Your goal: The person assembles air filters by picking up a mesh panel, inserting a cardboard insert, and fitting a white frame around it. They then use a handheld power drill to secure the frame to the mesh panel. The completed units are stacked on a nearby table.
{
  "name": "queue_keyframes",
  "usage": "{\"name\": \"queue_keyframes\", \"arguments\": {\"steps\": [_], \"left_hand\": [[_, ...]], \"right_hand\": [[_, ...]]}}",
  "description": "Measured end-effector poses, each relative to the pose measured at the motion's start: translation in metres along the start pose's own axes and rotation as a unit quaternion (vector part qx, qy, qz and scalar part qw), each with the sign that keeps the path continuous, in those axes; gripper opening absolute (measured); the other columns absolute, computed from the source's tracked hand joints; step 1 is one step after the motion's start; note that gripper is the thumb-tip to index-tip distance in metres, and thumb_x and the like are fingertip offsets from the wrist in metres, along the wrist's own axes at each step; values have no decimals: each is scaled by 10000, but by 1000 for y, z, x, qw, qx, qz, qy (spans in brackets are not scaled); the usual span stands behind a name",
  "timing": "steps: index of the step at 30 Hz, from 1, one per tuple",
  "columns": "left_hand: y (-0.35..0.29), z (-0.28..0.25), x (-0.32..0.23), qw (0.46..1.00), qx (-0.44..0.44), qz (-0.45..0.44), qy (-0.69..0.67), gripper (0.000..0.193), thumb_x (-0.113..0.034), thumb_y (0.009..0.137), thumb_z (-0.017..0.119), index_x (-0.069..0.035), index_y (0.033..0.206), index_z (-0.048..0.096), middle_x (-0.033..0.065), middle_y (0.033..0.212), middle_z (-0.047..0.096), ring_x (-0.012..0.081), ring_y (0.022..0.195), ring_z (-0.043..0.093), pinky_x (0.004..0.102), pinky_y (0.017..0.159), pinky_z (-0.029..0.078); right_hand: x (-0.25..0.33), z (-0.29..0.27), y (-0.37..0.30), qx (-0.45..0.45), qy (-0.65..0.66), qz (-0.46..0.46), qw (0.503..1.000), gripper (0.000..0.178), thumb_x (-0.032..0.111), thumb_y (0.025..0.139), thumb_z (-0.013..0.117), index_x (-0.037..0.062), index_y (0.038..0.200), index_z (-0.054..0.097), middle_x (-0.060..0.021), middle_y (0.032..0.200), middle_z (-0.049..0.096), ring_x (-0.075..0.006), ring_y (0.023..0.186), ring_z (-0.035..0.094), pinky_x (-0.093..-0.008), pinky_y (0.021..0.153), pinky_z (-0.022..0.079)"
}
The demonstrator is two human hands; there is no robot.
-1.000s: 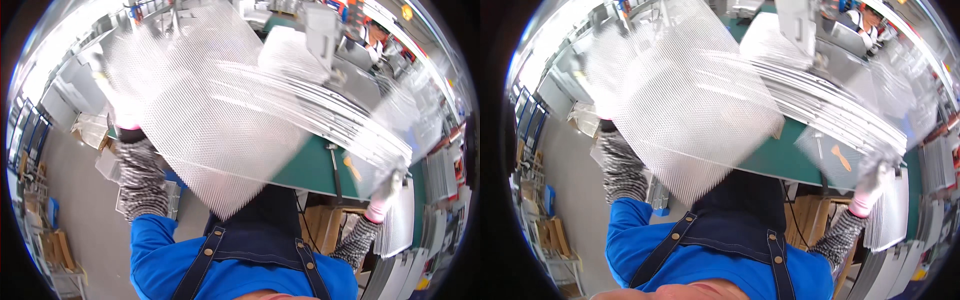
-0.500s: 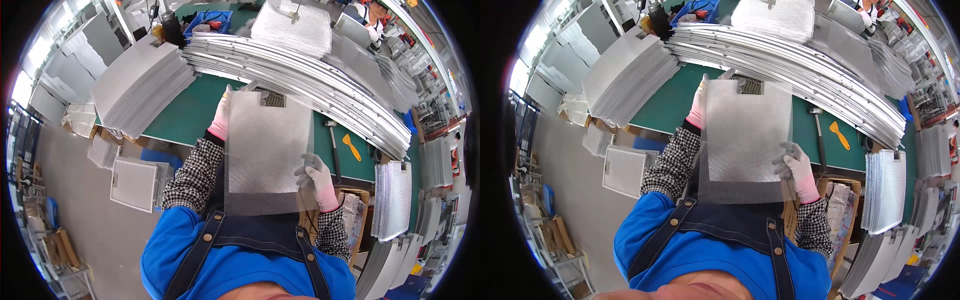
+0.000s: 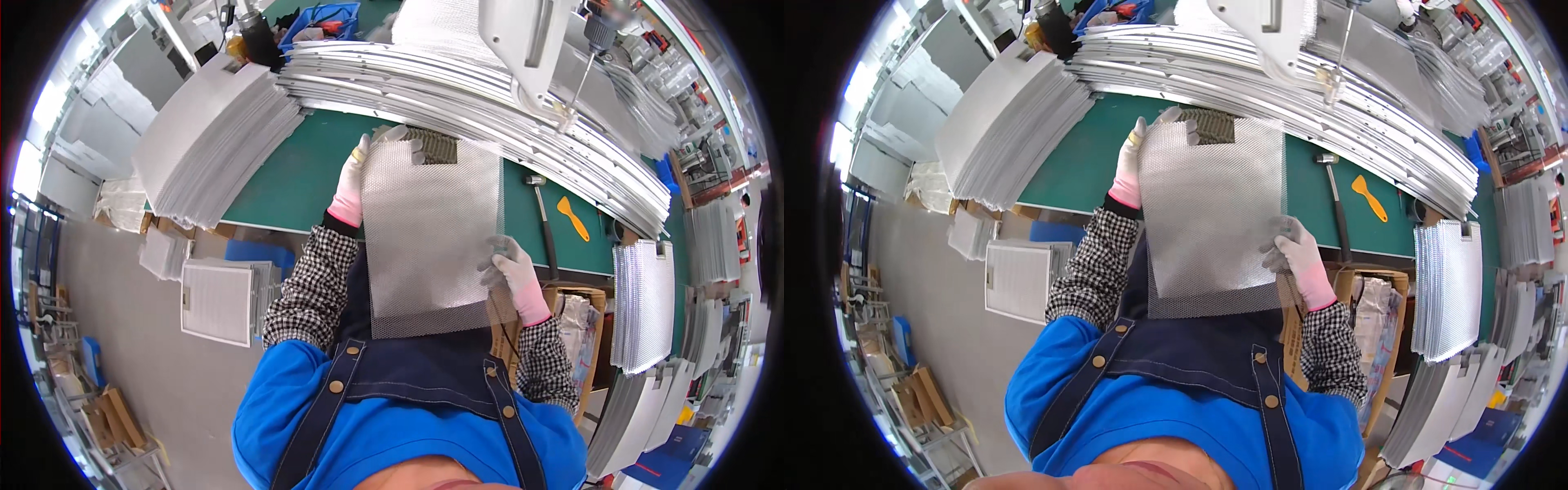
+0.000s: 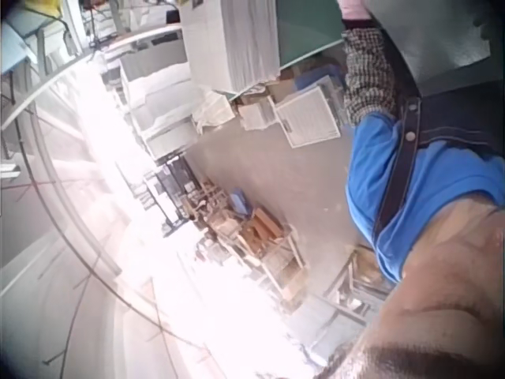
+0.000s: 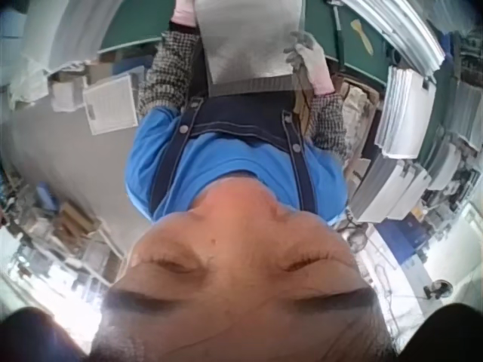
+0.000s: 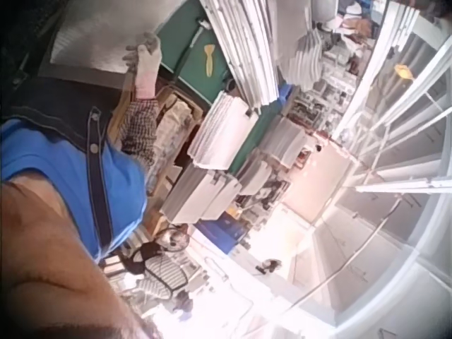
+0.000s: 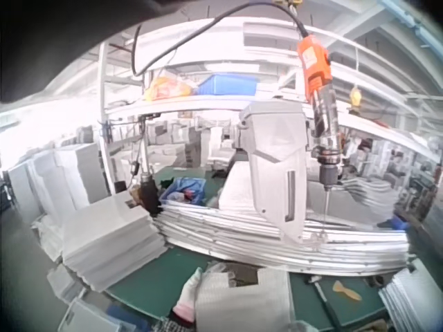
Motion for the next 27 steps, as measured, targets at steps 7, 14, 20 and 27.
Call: {"name": "queue_keyframes", "arguments": {"steps": [7, 14, 20, 27], "left_hand": [[-7, -11, 7, 1000, -8, -5, 2, 692, -538, 985, 572, -28, 1435, 445, 166, 1204, 598, 275, 1065, 603, 436, 926, 545], [3, -19, 13, 999, -38, -8, 32, 636, -542, 955, 615, -58, 1353, 511, 159, 1176, 586, 275, 1025, 571, 426, 935, 509], [1, -12, 16, 999, -23, -20, 14, 659, -567, 945, 616, -50, 1341, 516, 184, 1140, 564, 301, 1005, 552, 434, 899, 514], [-7, -21, 16, 998, -47, -13, 32, 655, -559, 954, 607, -70, 1375, 496, 174, 1149, 580, 288, 1005, 558, 421, 890, 517]], "right_hand": [[219, -114, 93, -230, -401, -185, 867, 452, 331, 970, 629, -17, 1258, 619, -222, 1175, 692, -351, 1076, 679, -416, 890, 530], [383, -105, 245, -367, -448, -284, 764, 612, 389, 906, 613, 16, 1377, 491, -282, 1282, 611, -403, 1215, 601, -467, 1043, 469], [386, -58, 266, -475, -556, -195, 653, 623, 409, 888, 657, 28, 1364, 525, -241, 1274, 637, -336, 1195, 631, -507, 1006, 445], [427, -53, 205, -142, -102, -473, 864, 477, 127, 918, 650, 4, 1366, 541, -110, 1111, 709, -217, 1053, 665, -315, 917, 521]]}}
Point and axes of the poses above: each hand's wrist, its own y-axis towards the middle knuckle, its own z-axis out of the palm, x = y × z, the point moved 10 cm from there along y, towards the middle knuckle
